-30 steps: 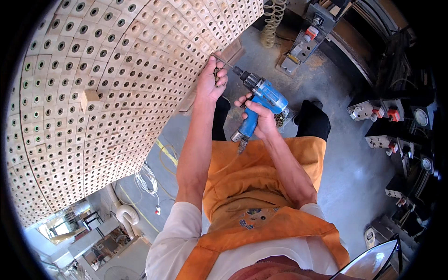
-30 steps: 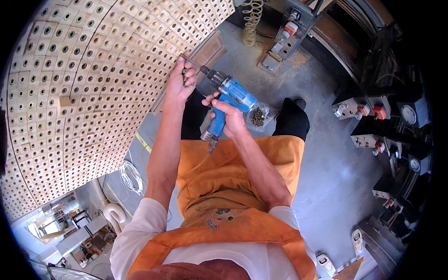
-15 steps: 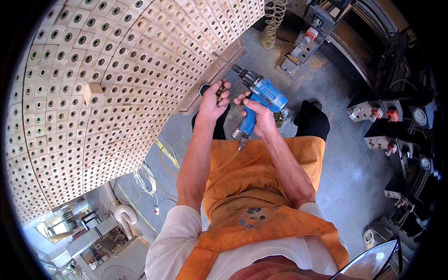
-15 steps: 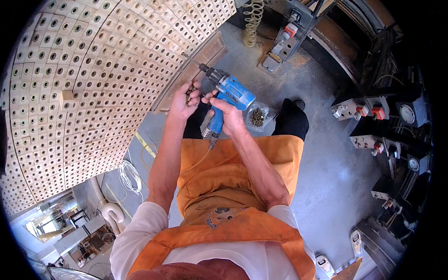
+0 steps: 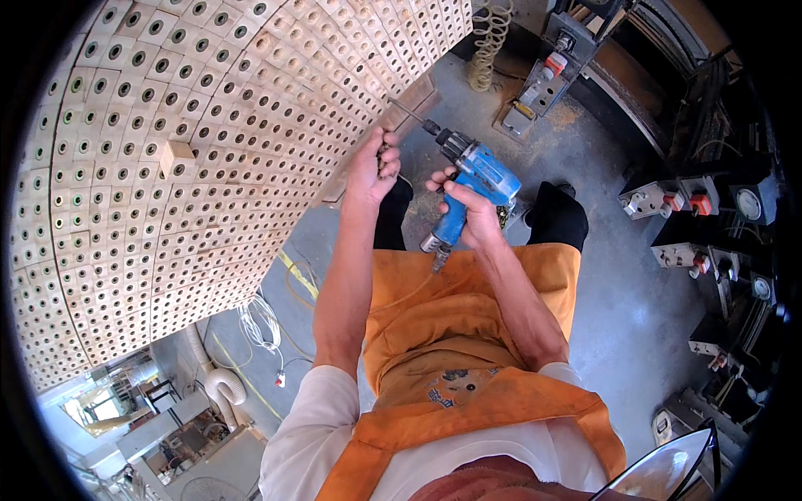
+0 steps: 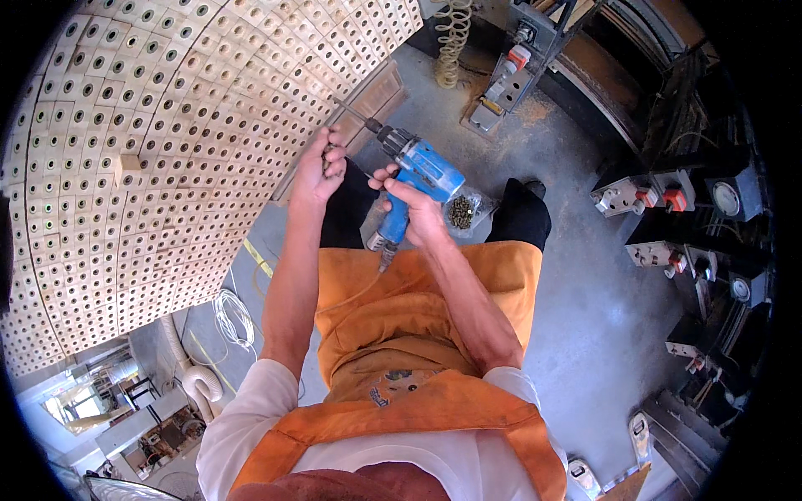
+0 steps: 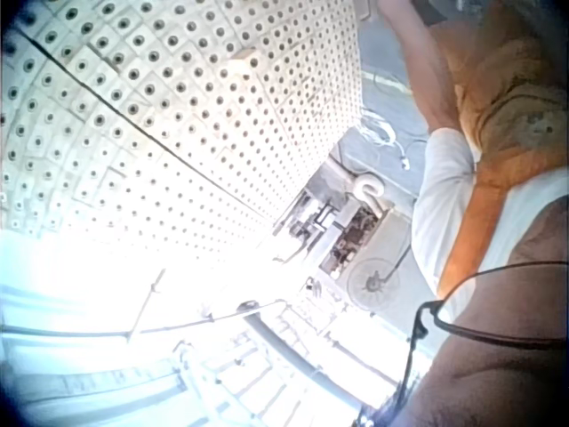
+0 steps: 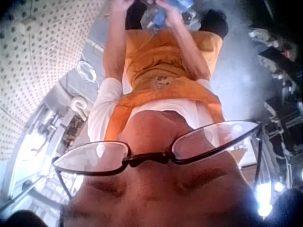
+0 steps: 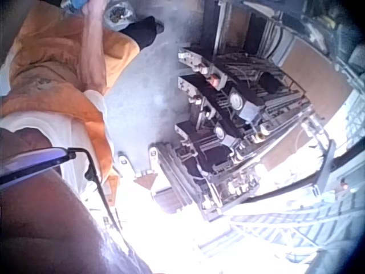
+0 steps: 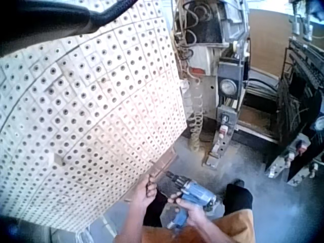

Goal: The person uses a blue pneumatic drill to drive screws into a large, curved wooden board with a grid of pre-drilled holes. They repeatedly pick up screws from a plastic bag on the floor and insert them into the board, securing them with the drill.

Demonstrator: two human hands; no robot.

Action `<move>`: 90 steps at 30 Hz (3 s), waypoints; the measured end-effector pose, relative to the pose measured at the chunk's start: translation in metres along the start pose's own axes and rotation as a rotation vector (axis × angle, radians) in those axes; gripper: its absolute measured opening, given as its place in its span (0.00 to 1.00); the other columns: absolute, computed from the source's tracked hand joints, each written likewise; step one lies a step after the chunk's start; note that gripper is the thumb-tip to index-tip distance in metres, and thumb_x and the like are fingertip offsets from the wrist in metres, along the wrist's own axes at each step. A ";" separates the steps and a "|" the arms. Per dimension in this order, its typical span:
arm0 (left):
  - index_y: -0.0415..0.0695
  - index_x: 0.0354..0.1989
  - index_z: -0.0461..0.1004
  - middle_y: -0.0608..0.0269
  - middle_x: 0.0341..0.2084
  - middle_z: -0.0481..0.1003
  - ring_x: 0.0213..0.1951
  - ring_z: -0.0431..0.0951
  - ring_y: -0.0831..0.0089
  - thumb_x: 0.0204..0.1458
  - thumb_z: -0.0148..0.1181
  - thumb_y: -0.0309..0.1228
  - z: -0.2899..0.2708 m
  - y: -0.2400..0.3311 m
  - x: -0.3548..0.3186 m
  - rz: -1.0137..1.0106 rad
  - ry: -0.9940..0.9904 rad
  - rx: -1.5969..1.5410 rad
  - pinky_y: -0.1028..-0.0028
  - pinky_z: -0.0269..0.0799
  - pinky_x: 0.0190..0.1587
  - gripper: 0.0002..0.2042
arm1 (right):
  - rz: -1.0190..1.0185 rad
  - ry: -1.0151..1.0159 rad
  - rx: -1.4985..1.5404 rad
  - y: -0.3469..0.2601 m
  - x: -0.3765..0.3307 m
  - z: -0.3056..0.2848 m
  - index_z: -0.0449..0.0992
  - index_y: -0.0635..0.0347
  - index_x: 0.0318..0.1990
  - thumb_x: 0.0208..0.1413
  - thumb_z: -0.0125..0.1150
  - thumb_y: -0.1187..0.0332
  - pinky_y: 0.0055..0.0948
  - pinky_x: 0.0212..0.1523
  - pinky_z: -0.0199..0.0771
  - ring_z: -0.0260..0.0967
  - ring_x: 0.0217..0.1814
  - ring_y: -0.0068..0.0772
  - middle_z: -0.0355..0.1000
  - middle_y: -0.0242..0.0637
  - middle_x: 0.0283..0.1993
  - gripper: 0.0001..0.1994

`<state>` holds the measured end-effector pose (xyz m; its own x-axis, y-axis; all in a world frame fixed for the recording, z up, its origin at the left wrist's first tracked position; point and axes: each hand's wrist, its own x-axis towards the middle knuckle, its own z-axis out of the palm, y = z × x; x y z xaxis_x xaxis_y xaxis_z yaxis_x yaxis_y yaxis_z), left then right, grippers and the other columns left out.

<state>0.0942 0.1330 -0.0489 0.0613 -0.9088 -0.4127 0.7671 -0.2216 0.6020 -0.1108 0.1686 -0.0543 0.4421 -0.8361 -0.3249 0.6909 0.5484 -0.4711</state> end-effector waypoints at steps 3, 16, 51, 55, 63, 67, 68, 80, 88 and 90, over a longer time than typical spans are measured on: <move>0.42 0.43 0.68 0.70 0.25 0.67 0.20 0.61 0.85 0.62 0.50 0.37 0.015 0.014 0.007 0.042 0.009 0.033 0.86 0.53 0.14 0.11 | 0.038 -0.035 -0.028 -0.013 -0.013 -0.010 0.71 0.58 0.45 0.52 0.60 0.76 0.23 0.31 0.69 0.73 0.47 0.33 0.74 0.38 0.43 0.12; 0.40 0.45 0.70 0.70 0.25 0.66 0.21 0.60 0.84 0.61 0.52 0.37 0.045 0.024 0.011 0.020 0.088 0.426 0.86 0.53 0.16 0.13 | 0.036 -0.042 -0.116 -0.020 -0.019 -0.017 0.71 0.58 0.45 0.51 0.61 0.75 0.24 0.32 0.68 0.74 0.47 0.32 0.74 0.36 0.43 0.14; 0.41 0.44 0.72 0.64 0.36 0.69 0.30 0.68 0.78 0.61 0.47 0.30 0.025 -0.023 -0.039 -0.110 -0.278 -0.738 0.84 0.61 0.19 0.10 | -0.080 0.158 -0.008 -0.021 -0.028 -0.045 0.69 0.59 0.44 0.52 0.59 0.76 0.24 0.30 0.71 0.72 0.49 0.37 0.72 0.39 0.44 0.12; 0.42 0.42 0.69 0.65 0.30 0.70 0.19 0.62 0.83 0.60 0.49 0.32 0.015 -0.068 -0.051 -0.319 -0.222 -0.614 0.87 0.50 0.12 0.07 | -0.078 0.205 -0.011 -0.014 -0.038 -0.072 0.70 0.59 0.43 0.52 0.58 0.76 0.24 0.30 0.72 0.72 0.49 0.37 0.72 0.39 0.43 0.10; 0.44 0.43 0.71 0.63 0.34 0.71 0.31 0.70 0.75 0.61 0.48 0.32 0.019 -0.042 -0.062 -0.143 -0.059 -0.531 0.84 0.64 0.21 0.08 | -0.018 0.270 0.006 -0.003 -0.038 -0.101 0.69 0.59 0.42 0.53 0.57 0.75 0.22 0.29 0.71 0.72 0.48 0.37 0.71 0.39 0.42 0.09; 0.46 0.42 0.71 0.69 0.29 0.68 0.23 0.64 0.83 0.59 0.51 0.34 -0.006 -0.071 -0.082 -0.350 -0.156 -0.400 0.87 0.53 0.14 0.07 | -0.016 0.293 0.044 -0.008 -0.038 -0.107 0.69 0.59 0.41 0.53 0.56 0.76 0.23 0.29 0.70 0.73 0.46 0.36 0.71 0.38 0.41 0.08; 0.46 0.42 0.70 0.71 0.27 0.67 0.21 0.61 0.85 0.59 0.52 0.34 -0.005 -0.077 -0.083 -0.373 -0.165 -0.350 0.87 0.50 0.13 0.07 | -0.018 0.302 0.047 -0.012 -0.040 -0.105 0.69 0.59 0.41 0.53 0.56 0.76 0.23 0.29 0.70 0.73 0.46 0.36 0.71 0.38 0.41 0.08; 0.38 0.47 0.69 0.67 0.30 0.68 0.23 0.63 0.84 0.60 0.51 0.34 0.054 -0.007 -0.009 -0.204 -0.226 0.319 0.88 0.56 0.17 0.13 | -0.077 0.142 -0.005 -0.038 -0.058 -0.047 0.70 0.61 0.45 0.50 0.58 0.79 0.24 0.31 0.71 0.73 0.47 0.34 0.73 0.38 0.43 0.14; 0.43 0.42 0.68 0.73 0.24 0.63 0.20 0.58 0.87 0.63 0.48 0.37 0.055 -0.012 -0.002 -0.178 -0.040 0.158 0.88 0.51 0.15 0.10 | -0.189 0.135 -0.045 -0.062 -0.084 -0.026 0.69 0.61 0.46 0.50 0.58 0.79 0.25 0.33 0.70 0.73 0.48 0.35 0.73 0.38 0.43 0.14; 0.43 0.45 0.68 0.70 0.27 0.66 0.22 0.62 0.84 0.61 0.49 0.35 0.056 -0.004 0.006 -0.142 -0.104 0.154 0.88 0.53 0.16 0.10 | -0.230 0.112 -0.071 -0.067 -0.089 -0.015 0.69 0.61 0.46 0.50 0.58 0.79 0.25 0.33 0.70 0.73 0.48 0.35 0.73 0.39 0.43 0.14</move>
<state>0.0557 0.1082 -0.0159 -0.1129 -0.8944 -0.4329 0.6560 -0.3943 0.6436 -0.2049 0.2062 -0.0066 0.2095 -0.9341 -0.2892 0.7220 0.3472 -0.5984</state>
